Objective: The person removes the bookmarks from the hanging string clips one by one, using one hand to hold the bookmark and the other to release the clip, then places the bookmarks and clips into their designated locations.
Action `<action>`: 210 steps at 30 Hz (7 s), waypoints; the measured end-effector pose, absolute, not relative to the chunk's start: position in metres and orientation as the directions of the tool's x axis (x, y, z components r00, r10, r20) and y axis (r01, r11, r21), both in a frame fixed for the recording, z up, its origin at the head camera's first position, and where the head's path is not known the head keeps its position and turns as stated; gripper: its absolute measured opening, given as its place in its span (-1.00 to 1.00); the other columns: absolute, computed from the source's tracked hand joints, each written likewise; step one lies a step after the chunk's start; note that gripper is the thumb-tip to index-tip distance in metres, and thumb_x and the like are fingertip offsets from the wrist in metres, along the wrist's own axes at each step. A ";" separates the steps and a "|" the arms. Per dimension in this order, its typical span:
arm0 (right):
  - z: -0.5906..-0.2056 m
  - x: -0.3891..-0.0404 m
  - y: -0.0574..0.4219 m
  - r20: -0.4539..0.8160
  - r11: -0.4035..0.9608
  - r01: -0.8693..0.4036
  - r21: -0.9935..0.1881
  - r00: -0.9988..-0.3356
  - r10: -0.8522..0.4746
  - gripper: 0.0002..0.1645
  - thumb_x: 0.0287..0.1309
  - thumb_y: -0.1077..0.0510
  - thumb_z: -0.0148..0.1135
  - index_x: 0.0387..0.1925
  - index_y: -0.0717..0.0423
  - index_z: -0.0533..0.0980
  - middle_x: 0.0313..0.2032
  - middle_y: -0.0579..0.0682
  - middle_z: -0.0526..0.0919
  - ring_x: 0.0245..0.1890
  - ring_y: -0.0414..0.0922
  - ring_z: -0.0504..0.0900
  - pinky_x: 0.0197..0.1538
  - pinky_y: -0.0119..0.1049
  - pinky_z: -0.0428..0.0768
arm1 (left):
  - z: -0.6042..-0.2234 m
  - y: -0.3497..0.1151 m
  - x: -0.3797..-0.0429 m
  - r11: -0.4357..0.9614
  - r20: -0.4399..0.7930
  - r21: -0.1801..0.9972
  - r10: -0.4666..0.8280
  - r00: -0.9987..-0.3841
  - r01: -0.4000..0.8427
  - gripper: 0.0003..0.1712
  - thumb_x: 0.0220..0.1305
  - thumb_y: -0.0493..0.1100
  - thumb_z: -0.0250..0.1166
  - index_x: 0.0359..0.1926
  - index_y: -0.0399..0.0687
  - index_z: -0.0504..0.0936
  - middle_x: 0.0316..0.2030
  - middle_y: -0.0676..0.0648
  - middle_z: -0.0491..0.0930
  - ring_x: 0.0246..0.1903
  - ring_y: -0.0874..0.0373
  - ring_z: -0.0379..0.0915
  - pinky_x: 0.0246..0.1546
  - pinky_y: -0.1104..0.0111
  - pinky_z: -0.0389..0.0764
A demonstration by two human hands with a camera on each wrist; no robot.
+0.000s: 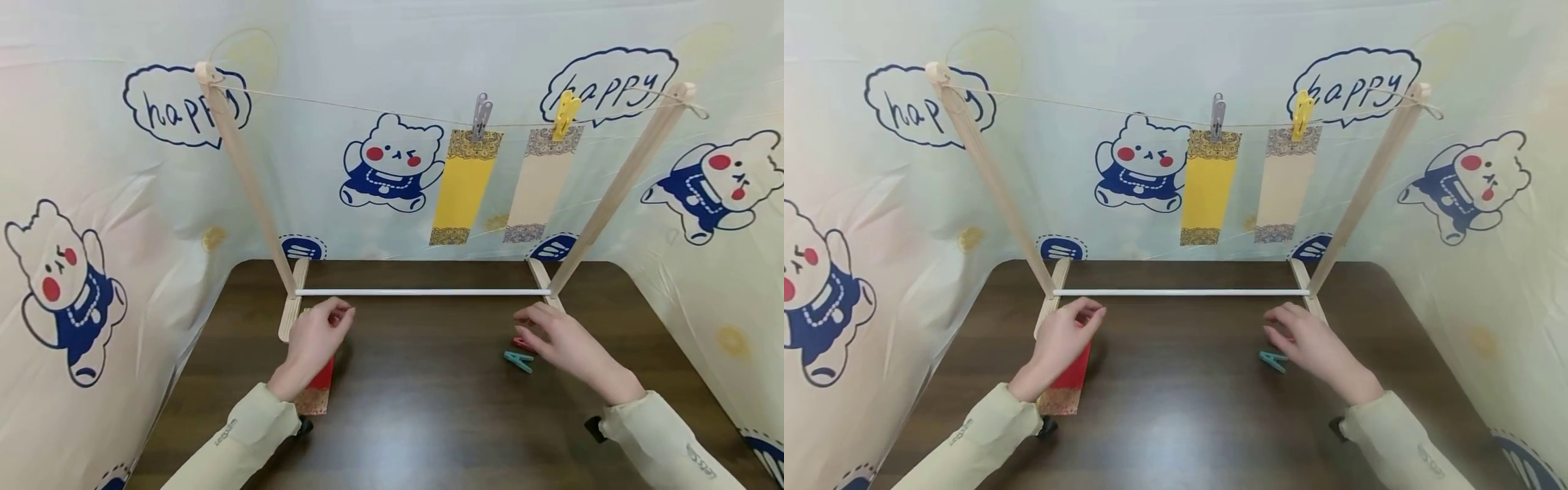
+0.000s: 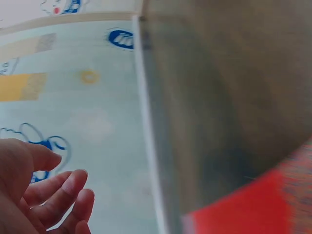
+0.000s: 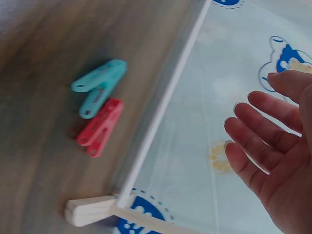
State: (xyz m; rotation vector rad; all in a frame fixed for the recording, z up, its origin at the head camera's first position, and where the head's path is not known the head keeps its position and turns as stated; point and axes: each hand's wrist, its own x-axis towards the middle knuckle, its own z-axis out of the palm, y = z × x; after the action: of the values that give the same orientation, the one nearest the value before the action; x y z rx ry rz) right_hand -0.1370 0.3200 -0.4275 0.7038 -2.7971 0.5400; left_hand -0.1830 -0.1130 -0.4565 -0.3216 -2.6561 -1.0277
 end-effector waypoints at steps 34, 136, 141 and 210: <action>-0.286 -0.198 0.270 0.555 0.732 -0.651 -0.200 -0.691 -0.463 -0.77 0.31 0.27 0.39 -0.02 0.23 0.65 -0.13 0.14 0.73 -0.09 0.12 0.70 -0.02 0.12 0.68 | -0.393 -0.033 -0.243 0.204 0.424 0.868 0.171 -0.890 0.452 -0.66 0.49 -0.06 0.31 0.14 -0.14 0.66 -0.05 -0.12 0.72 -0.06 0.04 0.64 0.00 0.11 0.68; -0.158 -0.253 0.216 0.683 0.594 -0.664 -0.455 -0.688 -0.245 -0.75 0.41 0.24 0.30 0.01 0.33 0.58 -0.09 -0.07 0.68 -0.09 -0.28 0.64 0.16 -0.39 0.64 | -0.347 0.014 -0.276 -0.035 0.403 0.915 0.169 -0.900 0.403 -0.77 0.39 -0.24 0.40 0.01 -0.22 0.78 -0.12 -0.16 0.79 -0.19 0.05 0.73 -0.13 0.35 0.75; -0.162 -0.248 0.221 0.700 0.567 -0.673 -0.474 -0.679 -0.221 -0.76 0.38 0.27 0.32 0.02 0.30 0.59 -0.07 -0.06 0.68 -0.06 -0.26 0.66 0.13 -0.40 0.65 | -0.358 0.012 -0.276 -0.030 0.384 0.922 0.183 -0.905 0.386 -0.77 0.40 -0.22 0.40 0.01 -0.21 0.78 -0.12 -0.15 0.79 -0.20 0.06 0.73 -0.11 0.34 0.75; -0.284 -0.182 0.278 0.550 0.445 -0.627 -0.640 -0.777 -0.304 -0.47 0.16 0.59 0.34 0.18 0.38 0.53 0.02 0.16 0.57 -0.01 -0.29 0.65 0.02 -0.57 0.62 | -0.432 -0.023 -0.193 0.098 0.329 0.928 0.240 -0.913 0.361 -0.77 0.34 -0.21 0.46 0.00 -0.11 0.79 -0.12 -0.10 0.78 -0.21 0.05 0.71 -0.10 0.42 0.72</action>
State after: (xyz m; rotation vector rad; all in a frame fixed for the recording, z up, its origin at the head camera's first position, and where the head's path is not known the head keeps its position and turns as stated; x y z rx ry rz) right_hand -0.1825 0.2777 -0.2843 0.7918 -2.3459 1.2600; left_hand -0.1934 -0.0230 -0.4324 -0.6193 -2.2564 -1.9524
